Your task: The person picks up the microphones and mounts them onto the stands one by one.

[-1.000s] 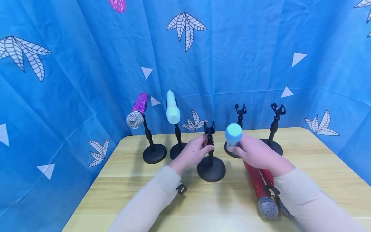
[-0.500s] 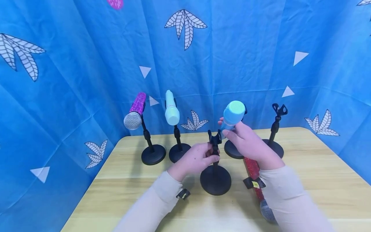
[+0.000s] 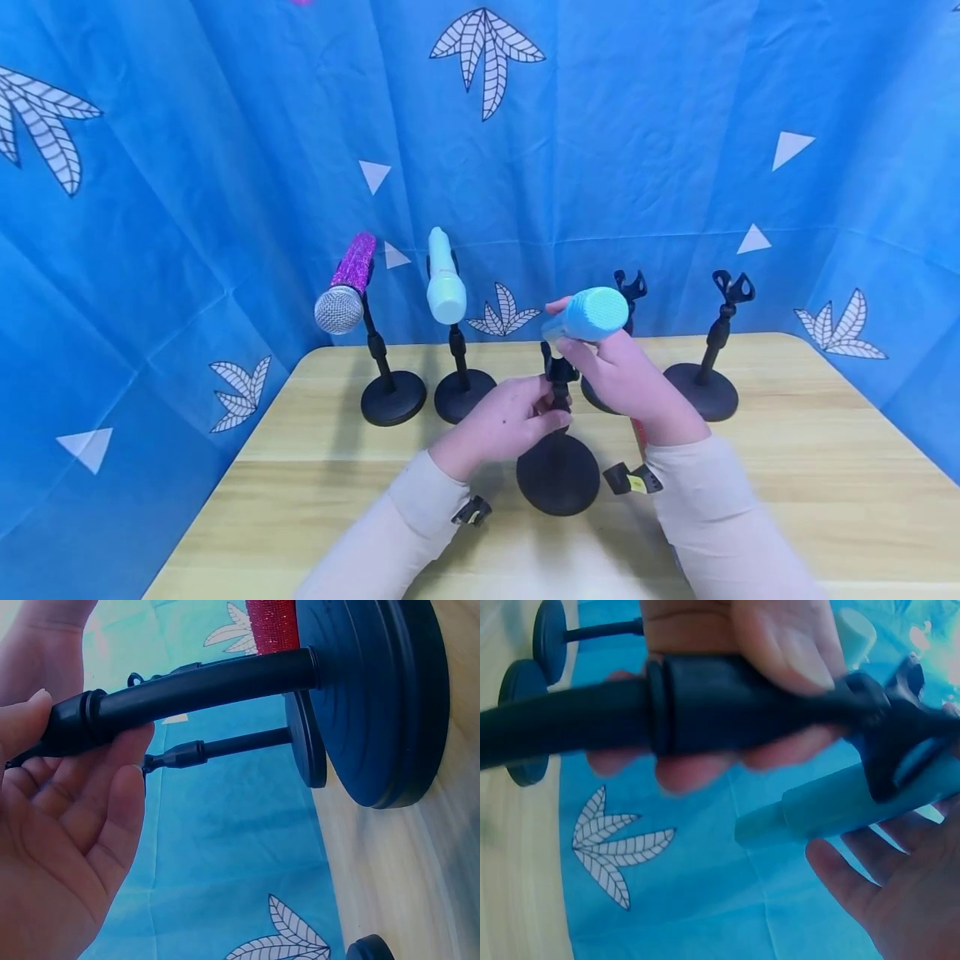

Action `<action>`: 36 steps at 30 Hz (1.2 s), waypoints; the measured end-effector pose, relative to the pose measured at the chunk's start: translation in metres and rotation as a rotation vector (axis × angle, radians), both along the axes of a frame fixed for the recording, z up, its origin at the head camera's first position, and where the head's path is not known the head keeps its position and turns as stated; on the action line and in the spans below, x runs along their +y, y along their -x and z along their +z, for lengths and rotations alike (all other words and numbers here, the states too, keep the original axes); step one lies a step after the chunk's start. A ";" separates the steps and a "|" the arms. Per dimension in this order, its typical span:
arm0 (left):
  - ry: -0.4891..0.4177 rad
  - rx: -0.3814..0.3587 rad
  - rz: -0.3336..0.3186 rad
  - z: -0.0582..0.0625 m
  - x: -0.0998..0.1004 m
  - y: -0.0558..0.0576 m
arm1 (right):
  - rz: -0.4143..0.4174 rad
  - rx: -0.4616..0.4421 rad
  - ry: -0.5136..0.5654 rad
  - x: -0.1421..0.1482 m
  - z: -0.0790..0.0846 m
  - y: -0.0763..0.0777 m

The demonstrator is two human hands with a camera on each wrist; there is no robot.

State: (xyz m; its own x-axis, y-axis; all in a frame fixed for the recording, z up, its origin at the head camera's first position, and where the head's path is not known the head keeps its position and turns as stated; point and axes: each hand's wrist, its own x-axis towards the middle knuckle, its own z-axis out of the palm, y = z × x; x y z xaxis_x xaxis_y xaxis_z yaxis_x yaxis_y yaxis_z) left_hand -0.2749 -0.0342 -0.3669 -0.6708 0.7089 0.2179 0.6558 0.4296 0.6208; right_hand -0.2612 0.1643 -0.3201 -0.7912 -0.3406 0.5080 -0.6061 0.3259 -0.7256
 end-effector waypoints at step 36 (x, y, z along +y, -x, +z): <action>-0.027 -0.012 -0.016 -0.002 -0.001 0.000 | -0.134 0.058 -0.163 -0.012 -0.013 0.000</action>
